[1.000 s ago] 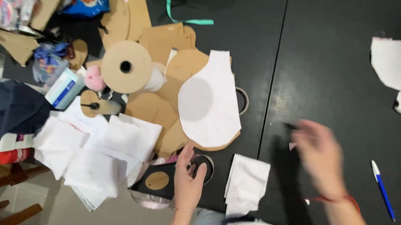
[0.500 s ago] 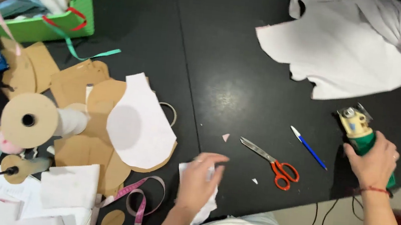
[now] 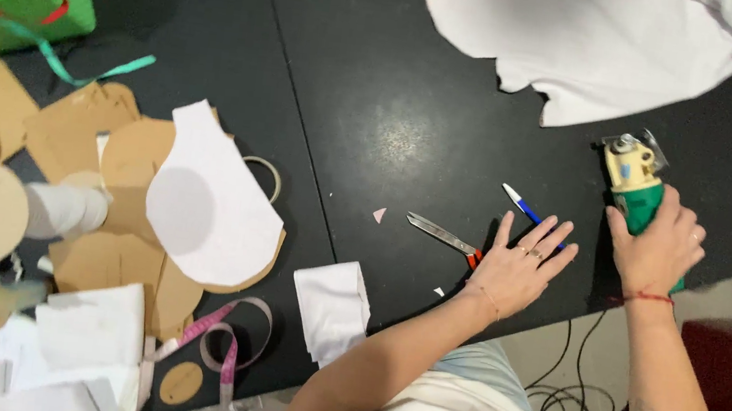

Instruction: The person places a cardboard pattern on a white fabric, traces its outline with a pen, and then uses an electric rotary cutter to cut the fabric along the traced lines. After cutting, the person removes the cut piece and places a pink patterned fabric on the table.

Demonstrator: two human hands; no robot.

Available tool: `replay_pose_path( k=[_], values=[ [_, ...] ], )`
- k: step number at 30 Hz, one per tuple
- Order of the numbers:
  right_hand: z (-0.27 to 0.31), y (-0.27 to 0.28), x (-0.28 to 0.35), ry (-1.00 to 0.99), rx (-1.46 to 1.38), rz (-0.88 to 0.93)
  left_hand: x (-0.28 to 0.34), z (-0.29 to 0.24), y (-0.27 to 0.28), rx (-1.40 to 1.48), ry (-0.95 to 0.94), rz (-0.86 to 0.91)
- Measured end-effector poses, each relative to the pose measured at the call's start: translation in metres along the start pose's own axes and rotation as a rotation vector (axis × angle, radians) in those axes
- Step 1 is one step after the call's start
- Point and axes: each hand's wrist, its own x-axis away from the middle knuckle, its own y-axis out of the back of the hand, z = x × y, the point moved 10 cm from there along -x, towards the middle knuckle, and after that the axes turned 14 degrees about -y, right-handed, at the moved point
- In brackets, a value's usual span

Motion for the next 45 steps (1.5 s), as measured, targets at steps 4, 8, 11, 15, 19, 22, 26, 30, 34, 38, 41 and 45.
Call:
replay_pose_path(
  k=[4,8,11,15,19,22,26,30,34,38,41,45],
  values=[
    [0.007,0.011,0.002,0.131,0.133,-0.153,-0.002,0.019,-0.008,-0.038,0.049,0.073],
    [-0.015,0.007,-0.011,0.133,0.209,-0.172,0.017,0.029,0.014,0.134,0.051,-0.067],
    [-0.051,0.008,-0.040,0.053,0.157,-0.114,0.043,0.049,0.028,0.018,0.135,0.008],
    [-0.118,-0.006,-0.090,0.029,0.217,-0.157,0.082,0.074,0.037,-0.066,0.184,0.037],
    [-0.159,-0.018,-0.150,0.098,0.267,-0.219,0.105,0.085,0.029,-0.205,0.180,0.127],
    [-0.181,-0.030,-0.181,0.110,0.131,-0.072,0.075,0.081,0.045,-0.229,0.251,0.079],
    [-0.170,-0.014,-0.213,0.102,-0.035,-0.030,0.002,0.116,0.073,-0.142,0.492,-0.202],
    [-0.088,0.014,-0.257,0.342,-0.347,-0.151,-0.055,0.206,0.041,0.162,0.874,-0.375],
    [-0.065,-0.072,-0.320,0.156,-0.339,0.053,-0.101,0.267,0.014,0.259,1.172,-0.324],
    [-0.020,0.062,-0.317,0.494,-0.553,-0.250,-0.118,0.300,-0.028,0.455,1.382,-0.005],
    [-0.030,0.141,-0.289,0.755,-0.863,-0.105,-0.113,0.342,-0.080,0.160,1.158,0.291],
    [-0.090,0.089,-0.237,0.973,-0.546,0.295,-0.070,0.406,-0.005,-0.067,1.142,0.020]
  ],
)
